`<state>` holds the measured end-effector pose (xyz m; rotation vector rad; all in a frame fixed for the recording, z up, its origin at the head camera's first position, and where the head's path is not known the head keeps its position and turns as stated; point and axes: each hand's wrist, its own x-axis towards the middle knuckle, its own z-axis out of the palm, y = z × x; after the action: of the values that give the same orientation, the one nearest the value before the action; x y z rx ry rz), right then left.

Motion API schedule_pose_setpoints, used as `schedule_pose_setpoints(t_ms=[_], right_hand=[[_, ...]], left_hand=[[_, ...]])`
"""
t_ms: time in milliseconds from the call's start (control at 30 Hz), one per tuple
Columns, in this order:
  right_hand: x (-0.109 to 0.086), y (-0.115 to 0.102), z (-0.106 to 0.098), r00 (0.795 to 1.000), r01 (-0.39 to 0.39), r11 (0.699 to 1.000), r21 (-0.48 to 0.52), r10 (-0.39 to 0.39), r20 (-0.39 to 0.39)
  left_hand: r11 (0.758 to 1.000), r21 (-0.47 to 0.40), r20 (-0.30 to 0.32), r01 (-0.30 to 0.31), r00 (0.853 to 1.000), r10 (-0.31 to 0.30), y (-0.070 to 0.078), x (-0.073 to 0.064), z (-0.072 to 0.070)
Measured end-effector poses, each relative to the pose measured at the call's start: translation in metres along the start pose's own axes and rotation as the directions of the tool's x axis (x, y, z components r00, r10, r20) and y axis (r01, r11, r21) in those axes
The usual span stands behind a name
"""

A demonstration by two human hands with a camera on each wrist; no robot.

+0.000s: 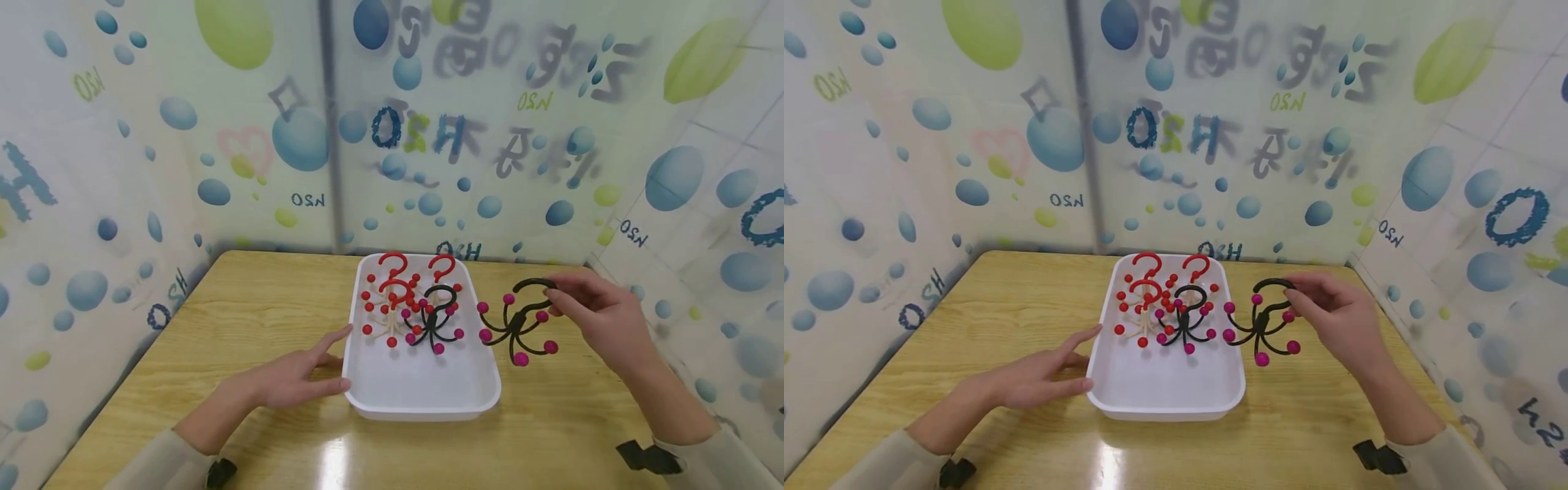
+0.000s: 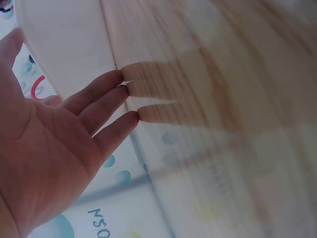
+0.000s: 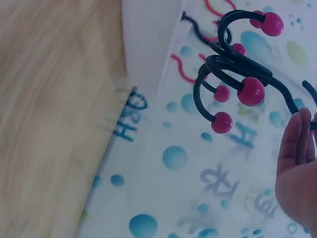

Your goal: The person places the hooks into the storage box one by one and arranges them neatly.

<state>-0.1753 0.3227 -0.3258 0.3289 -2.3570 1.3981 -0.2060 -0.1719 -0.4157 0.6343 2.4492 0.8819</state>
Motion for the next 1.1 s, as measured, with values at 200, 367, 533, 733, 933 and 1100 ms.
schedule_pose_setpoints(t_ms=[200,367,533,733,933,1100], right_hand=[[-0.007,-0.025,0.022,0.996,0.053,0.998,0.022,-0.054,0.074],[-0.007,-0.037,0.048,0.987,0.07,0.997,0.032,-0.074,0.146],[-0.005,-0.04,0.076,0.972,0.036,0.996,0.083,-0.054,0.23],[-0.002,-0.032,0.108,0.949,-0.017,0.995,0.097,-0.014,0.315],[0.002,-0.026,0.129,0.93,-0.024,0.994,0.108,-0.018,0.367],[0.005,-0.024,0.138,0.915,-0.035,0.995,0.09,-0.004,0.404]], left_hand=[[1.0,-0.001,0.001,0.007,1.0,-0.007,0.0,0.0,0.0],[1.0,0.004,-0.004,0.001,1.0,-0.001,0.0,0.0,0.001],[1.0,0.006,-0.009,-0.008,1.0,0.008,0.0,0.0,0.001],[0.999,0.024,-0.015,-0.023,1.0,0.023,-0.001,0.0,0.001],[0.999,0.035,-0.025,-0.033,0.999,0.034,-0.001,0.0,0.002],[0.999,0.034,-0.027,-0.026,0.999,0.027,0.0,0.0,0.002]])
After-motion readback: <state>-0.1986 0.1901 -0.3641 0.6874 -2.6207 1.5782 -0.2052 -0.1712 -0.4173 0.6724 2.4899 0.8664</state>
